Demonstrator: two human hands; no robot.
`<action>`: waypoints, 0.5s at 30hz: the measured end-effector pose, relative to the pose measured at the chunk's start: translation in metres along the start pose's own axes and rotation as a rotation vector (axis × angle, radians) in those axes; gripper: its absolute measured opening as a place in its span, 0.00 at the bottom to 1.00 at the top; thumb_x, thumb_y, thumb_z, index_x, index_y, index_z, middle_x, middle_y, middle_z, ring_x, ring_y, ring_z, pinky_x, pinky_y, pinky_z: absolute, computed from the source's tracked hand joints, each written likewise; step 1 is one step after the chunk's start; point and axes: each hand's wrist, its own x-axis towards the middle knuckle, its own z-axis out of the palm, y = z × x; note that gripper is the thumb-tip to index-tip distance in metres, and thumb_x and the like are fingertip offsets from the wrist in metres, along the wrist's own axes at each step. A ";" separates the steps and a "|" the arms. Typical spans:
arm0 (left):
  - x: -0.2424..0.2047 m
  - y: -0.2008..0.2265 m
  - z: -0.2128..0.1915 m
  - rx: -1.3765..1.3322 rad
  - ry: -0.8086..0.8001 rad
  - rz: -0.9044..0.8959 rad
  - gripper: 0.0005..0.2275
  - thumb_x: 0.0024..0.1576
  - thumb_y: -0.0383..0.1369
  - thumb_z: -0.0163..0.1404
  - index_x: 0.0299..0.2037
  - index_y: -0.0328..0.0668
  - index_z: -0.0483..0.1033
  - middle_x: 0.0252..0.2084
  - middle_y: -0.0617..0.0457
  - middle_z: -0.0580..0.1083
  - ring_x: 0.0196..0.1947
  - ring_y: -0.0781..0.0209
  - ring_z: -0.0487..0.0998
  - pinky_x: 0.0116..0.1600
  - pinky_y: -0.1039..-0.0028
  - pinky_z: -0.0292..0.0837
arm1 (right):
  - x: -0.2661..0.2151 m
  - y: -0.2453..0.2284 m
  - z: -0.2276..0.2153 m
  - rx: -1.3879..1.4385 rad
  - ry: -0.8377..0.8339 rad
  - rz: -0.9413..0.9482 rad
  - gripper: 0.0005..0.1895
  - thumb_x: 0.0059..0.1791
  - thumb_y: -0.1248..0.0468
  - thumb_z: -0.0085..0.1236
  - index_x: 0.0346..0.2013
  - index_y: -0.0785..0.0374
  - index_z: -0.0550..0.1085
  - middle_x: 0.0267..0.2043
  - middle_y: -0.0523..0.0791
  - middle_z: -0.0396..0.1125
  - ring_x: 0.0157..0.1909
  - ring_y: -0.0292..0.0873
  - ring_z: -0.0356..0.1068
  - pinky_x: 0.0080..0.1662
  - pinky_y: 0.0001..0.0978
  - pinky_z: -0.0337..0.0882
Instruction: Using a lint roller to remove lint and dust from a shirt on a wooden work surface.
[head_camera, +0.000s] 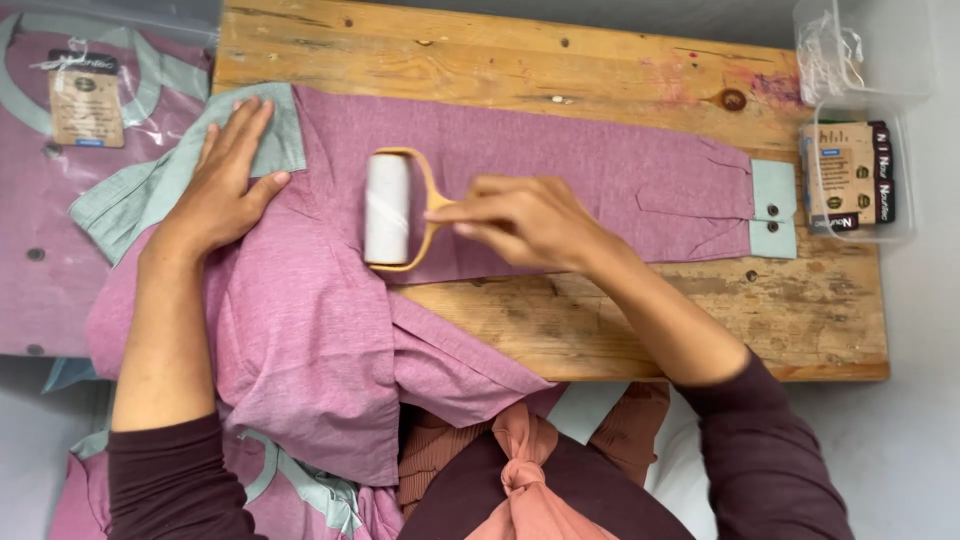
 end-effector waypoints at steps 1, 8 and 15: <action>0.000 0.002 -0.001 0.020 -0.004 -0.034 0.32 0.64 0.36 0.41 0.77 0.42 0.39 0.80 0.41 0.40 0.80 0.50 0.35 0.77 0.56 0.23 | 0.009 0.010 0.004 0.080 0.024 0.002 0.16 0.58 0.57 0.49 0.60 0.37 0.73 0.40 0.37 0.70 0.28 0.32 0.61 0.26 0.23 0.59; 0.000 0.005 -0.003 0.033 -0.023 -0.056 0.32 0.64 0.37 0.39 0.77 0.41 0.40 0.80 0.39 0.39 0.79 0.47 0.34 0.77 0.55 0.22 | -0.121 0.095 -0.064 0.512 -0.090 0.401 0.16 0.52 0.55 0.58 0.53 0.50 0.80 0.22 0.36 0.61 0.23 0.34 0.54 0.28 0.20 0.58; 0.000 0.012 -0.004 0.009 -0.035 -0.071 0.32 0.63 0.38 0.38 0.77 0.40 0.40 0.80 0.40 0.39 0.79 0.48 0.33 0.77 0.56 0.21 | -0.198 0.056 -0.176 0.023 -0.187 1.219 0.17 0.46 0.56 0.61 0.49 0.39 0.83 0.58 0.35 0.77 0.64 0.40 0.71 0.70 0.46 0.61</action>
